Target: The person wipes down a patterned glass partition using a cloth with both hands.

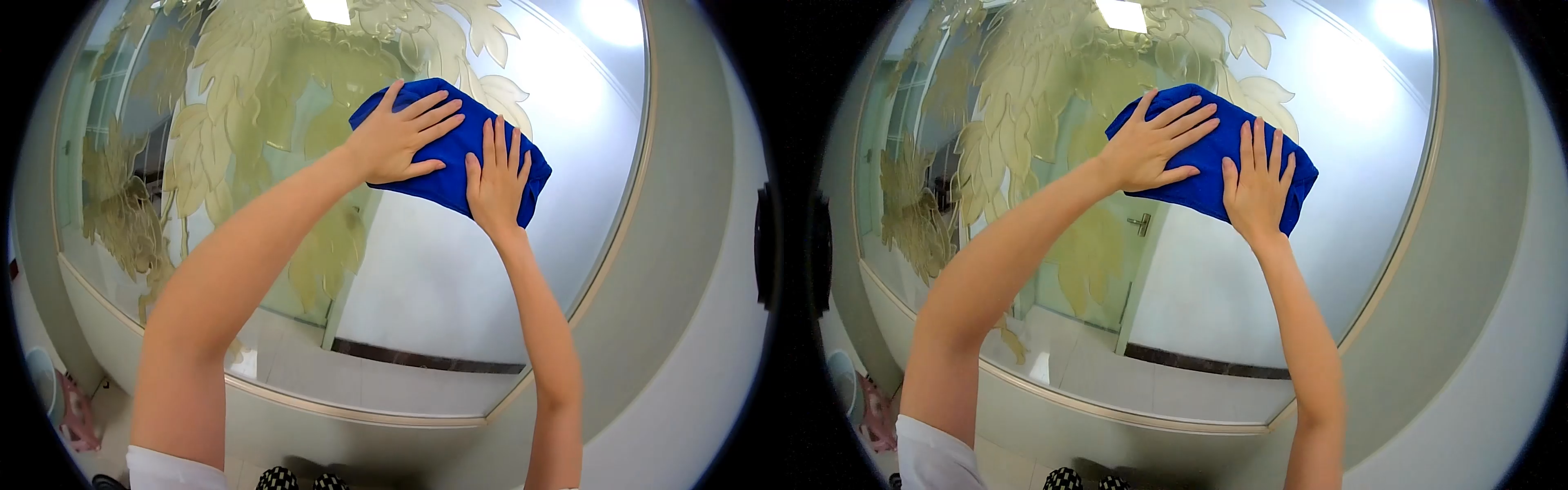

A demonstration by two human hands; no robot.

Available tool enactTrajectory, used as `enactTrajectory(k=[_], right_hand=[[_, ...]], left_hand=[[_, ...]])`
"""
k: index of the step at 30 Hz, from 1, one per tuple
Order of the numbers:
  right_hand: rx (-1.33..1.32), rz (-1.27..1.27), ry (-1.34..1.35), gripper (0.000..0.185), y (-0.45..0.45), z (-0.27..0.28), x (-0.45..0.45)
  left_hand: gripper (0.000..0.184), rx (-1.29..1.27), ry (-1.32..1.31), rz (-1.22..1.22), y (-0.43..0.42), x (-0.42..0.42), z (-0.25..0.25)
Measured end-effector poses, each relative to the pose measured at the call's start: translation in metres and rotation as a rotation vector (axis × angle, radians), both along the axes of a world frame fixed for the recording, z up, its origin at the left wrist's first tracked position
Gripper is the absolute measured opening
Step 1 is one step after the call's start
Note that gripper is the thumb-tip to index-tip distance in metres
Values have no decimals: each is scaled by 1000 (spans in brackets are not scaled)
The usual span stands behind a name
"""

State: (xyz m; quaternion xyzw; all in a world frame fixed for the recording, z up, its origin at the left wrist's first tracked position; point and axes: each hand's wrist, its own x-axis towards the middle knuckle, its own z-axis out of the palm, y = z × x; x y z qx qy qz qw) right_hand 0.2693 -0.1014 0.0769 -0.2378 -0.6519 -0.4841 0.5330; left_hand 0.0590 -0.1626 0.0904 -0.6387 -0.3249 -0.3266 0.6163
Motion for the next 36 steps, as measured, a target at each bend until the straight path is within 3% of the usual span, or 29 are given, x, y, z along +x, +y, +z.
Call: enactTrajectory(k=[36], right_hand=[[319,27,45,56,64,25,8]], left_hand=[[63,366,-57,207,42,2,-5]])
